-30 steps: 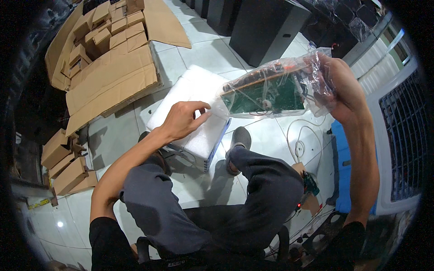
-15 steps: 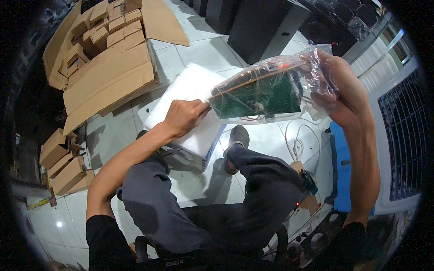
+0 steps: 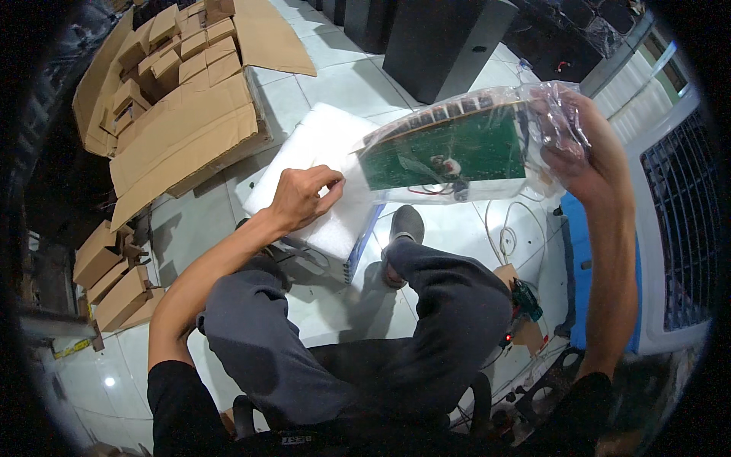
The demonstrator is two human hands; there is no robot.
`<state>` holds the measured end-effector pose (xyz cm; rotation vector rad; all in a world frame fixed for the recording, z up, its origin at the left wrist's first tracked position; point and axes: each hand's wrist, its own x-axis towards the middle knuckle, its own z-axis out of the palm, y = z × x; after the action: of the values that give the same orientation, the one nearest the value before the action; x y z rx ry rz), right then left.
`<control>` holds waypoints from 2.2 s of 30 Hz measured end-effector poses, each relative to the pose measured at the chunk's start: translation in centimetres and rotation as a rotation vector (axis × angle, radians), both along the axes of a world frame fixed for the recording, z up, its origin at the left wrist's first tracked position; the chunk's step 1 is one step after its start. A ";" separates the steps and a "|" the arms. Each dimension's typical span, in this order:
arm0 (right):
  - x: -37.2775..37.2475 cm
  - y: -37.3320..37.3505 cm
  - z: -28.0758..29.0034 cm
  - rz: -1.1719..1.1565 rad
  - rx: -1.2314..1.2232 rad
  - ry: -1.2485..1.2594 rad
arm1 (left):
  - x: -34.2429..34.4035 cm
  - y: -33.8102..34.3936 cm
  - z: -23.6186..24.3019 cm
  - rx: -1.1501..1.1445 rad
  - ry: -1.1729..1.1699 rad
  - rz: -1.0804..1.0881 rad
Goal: The person unpacks a circuit board from a box, removes protective packaging, and uses a soldering iron to work on the board's components. The person handles wires and adjusts parts on the board while seated on the floor.
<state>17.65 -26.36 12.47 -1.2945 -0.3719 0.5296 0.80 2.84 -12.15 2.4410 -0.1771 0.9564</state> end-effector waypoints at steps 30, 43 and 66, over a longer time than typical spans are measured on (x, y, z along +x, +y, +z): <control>5.1 -8.9 8.5 0.134 -0.271 -0.505 | -2.4 4.0 3.3 -0.089 0.256 0.747; -0.8 -2.6 9.2 -0.105 -0.753 -0.807 | -2.9 3.7 4.2 -0.117 0.301 0.196; 2.0 -2.0 20.4 0.343 -0.349 -0.339 | -2.2 -0.6 4.9 -0.350 0.449 -0.113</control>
<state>19.61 -28.34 32.86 -1.6764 -0.8212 0.6840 -1.35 2.27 -7.29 2.2213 0.0116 0.3381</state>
